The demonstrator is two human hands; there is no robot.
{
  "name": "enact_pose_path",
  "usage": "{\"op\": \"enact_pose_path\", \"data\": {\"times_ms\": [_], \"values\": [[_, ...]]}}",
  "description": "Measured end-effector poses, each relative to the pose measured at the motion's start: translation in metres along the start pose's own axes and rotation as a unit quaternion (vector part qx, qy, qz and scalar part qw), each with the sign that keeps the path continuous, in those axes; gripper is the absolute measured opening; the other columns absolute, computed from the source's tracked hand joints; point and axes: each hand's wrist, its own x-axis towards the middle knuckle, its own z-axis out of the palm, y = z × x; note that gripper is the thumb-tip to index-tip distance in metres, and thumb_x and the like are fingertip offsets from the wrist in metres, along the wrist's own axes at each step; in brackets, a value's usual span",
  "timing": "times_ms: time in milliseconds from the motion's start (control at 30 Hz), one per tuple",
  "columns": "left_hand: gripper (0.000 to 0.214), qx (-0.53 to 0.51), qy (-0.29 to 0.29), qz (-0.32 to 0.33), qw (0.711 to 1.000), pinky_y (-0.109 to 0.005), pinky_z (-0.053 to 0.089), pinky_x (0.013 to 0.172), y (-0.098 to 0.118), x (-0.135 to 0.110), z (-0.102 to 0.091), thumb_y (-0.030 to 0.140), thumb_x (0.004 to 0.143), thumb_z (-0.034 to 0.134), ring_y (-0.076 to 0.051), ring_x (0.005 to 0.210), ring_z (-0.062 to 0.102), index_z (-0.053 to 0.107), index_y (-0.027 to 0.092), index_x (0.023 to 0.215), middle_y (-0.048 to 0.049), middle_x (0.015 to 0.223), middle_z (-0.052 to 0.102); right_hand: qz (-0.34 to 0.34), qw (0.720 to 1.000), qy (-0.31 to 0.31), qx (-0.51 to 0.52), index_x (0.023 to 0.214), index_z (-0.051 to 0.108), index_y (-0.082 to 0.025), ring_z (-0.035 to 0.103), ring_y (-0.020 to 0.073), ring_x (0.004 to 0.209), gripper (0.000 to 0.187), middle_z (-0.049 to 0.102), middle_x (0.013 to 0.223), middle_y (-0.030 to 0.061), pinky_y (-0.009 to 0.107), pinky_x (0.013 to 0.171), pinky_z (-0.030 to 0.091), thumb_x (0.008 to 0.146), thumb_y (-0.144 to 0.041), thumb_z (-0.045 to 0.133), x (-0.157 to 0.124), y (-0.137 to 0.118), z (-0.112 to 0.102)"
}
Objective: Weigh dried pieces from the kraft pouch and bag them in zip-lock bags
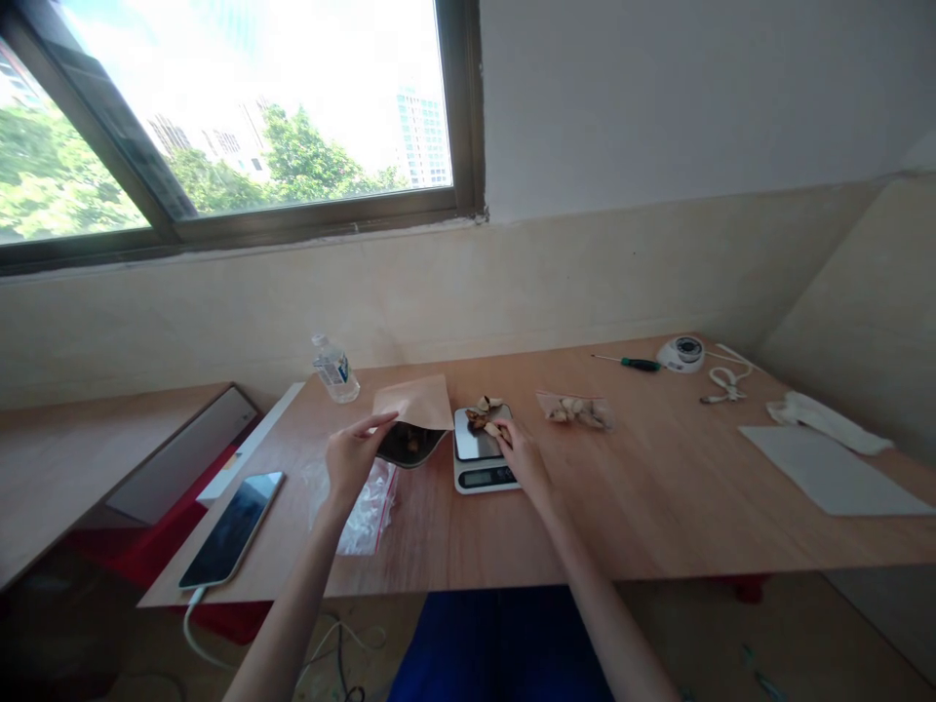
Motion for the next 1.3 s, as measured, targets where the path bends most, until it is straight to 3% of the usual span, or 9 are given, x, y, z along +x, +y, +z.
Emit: {"op": "enact_pose_path", "data": {"times_ms": [133, 300, 500, 600, 767, 933, 1000, 1133, 1300], "values": [[0.019, 0.004, -0.001, 0.0, 1.0, -0.021, 0.039, 0.056, 0.0, 0.0, -0.001, 0.038, 0.079, 0.062, -0.015, 0.066, 0.067, 0.072, 0.033, 0.094, 0.0014, 0.067, 0.072, -0.058, 0.998, -0.001, 0.016, 0.104, 0.057, -0.017, 0.056, 0.021, 0.108, 0.026, 0.062, 0.111, 0.0109, 0.037, 0.095, 0.043, 0.086, -0.034, 0.045, 0.009, -0.002, 0.002], [0.019, -0.013, -0.016, 0.002, 1.0, -0.02, 0.039, 0.056, -0.003, -0.001, -0.001, 0.037, 0.08, 0.062, -0.015, 0.066, 0.067, 0.072, 0.032, 0.094, 0.0008, 0.069, 0.073, -0.041, 0.998, 0.03, 0.035, 0.111, 0.058, -0.014, 0.052, 0.0184, 0.116, 0.041, 0.06, 0.119, 0.0138, 0.037, 0.102, 0.036, 0.094, -0.038, 0.029, 0.038, 0.001, -0.001], [0.019, -0.028, -0.022, 0.001, 0.999, -0.02, 0.039, 0.055, -0.004, 0.0, -0.003, 0.036, 0.08, 0.062, -0.015, 0.065, 0.067, 0.072, 0.032, 0.095, 0.0013, 0.071, 0.073, 0.003, 0.99, -0.127, -0.054, 0.099, 0.065, -0.014, 0.062, 0.0179, 0.101, 0.054, 0.069, 0.102, 0.011, 0.028, 0.089, 0.044, 0.096, -0.038, 0.016, 0.074, 0.005, -0.001], [0.018, -0.024, -0.018, -0.001, 1.0, -0.02, 0.039, 0.056, -0.004, 0.001, -0.002, 0.037, 0.08, 0.062, -0.016, 0.067, 0.067, 0.072, 0.032, 0.095, 0.0009, 0.071, 0.073, 0.005, 0.986, -0.149, -0.075, 0.084, 0.067, -0.014, 0.065, 0.0202, 0.086, 0.054, 0.071, 0.086, 0.0115, 0.027, 0.079, 0.046, 0.096, -0.039, 0.02, 0.073, 0.001, -0.005], [0.018, -0.03, -0.016, 0.002, 0.999, -0.02, 0.04, 0.056, -0.004, 0.003, -0.002, 0.036, 0.08, 0.062, -0.016, 0.068, 0.068, 0.072, 0.033, 0.094, 0.0016, 0.07, 0.073, -0.02, 0.986, -0.135, -0.097, 0.095, 0.065, -0.013, 0.06, 0.0229, 0.1, 0.042, 0.067, 0.102, 0.0143, 0.033, 0.09, 0.041, 0.095, -0.031, 0.027, 0.053, -0.008, -0.012], [0.018, -0.03, -0.002, -0.005, 1.0, -0.02, 0.04, 0.056, -0.001, 0.002, 0.0, 0.038, 0.078, 0.063, -0.015, 0.065, 0.067, 0.072, 0.033, 0.094, 0.0023, 0.069, 0.073, -0.094, 0.995, -0.013, -0.021, 0.105, 0.061, -0.016, 0.057, 0.021, 0.102, 0.033, 0.063, 0.105, 0.0126, 0.037, 0.091, 0.044, 0.093, -0.025, 0.032, 0.019, -0.066, -0.019], [0.018, -0.025, 0.0, -0.007, 1.0, -0.02, 0.04, 0.056, 0.001, 0.001, 0.001, 0.038, 0.078, 0.063, -0.015, 0.064, 0.067, 0.073, 0.033, 0.093, 0.0022, 0.069, 0.073, -0.14, 0.989, -0.039, 0.026, 0.101, 0.062, -0.018, 0.058, 0.0188, 0.099, 0.03, 0.065, 0.099, 0.0089, 0.034, 0.089, 0.046, 0.093, -0.022, 0.033, 0.003, -0.1, -0.014], [0.017, -0.013, -0.001, -0.009, 1.0, -0.02, 0.039, 0.055, 0.004, -0.002, 0.004, 0.037, 0.079, 0.063, -0.015, 0.063, 0.067, 0.073, 0.034, 0.092, 0.0021, 0.068, 0.073, -0.209, 0.962, -0.178, -0.009, 0.121, 0.054, -0.013, 0.049, 0.0179, 0.12, 0.037, 0.057, 0.124, 0.0114, 0.033, 0.102, 0.04, 0.091, -0.013, 0.034, -0.015, -0.146, 0.02], [0.017, -0.032, 0.004, -0.009, 0.999, -0.019, 0.039, 0.056, 0.002, -0.01, 0.007, 0.034, 0.08, 0.063, -0.013, 0.065, 0.067, 0.073, 0.032, 0.094, 0.0023, 0.072, 0.074, -0.118, 0.94, -0.234, -0.217, 0.122, 0.053, -0.003, 0.052, 0.0256, 0.117, 0.041, 0.057, 0.122, 0.021, 0.039, 0.1, 0.041, 0.083, -0.001, 0.039, 0.002, -0.159, 0.068]]}}
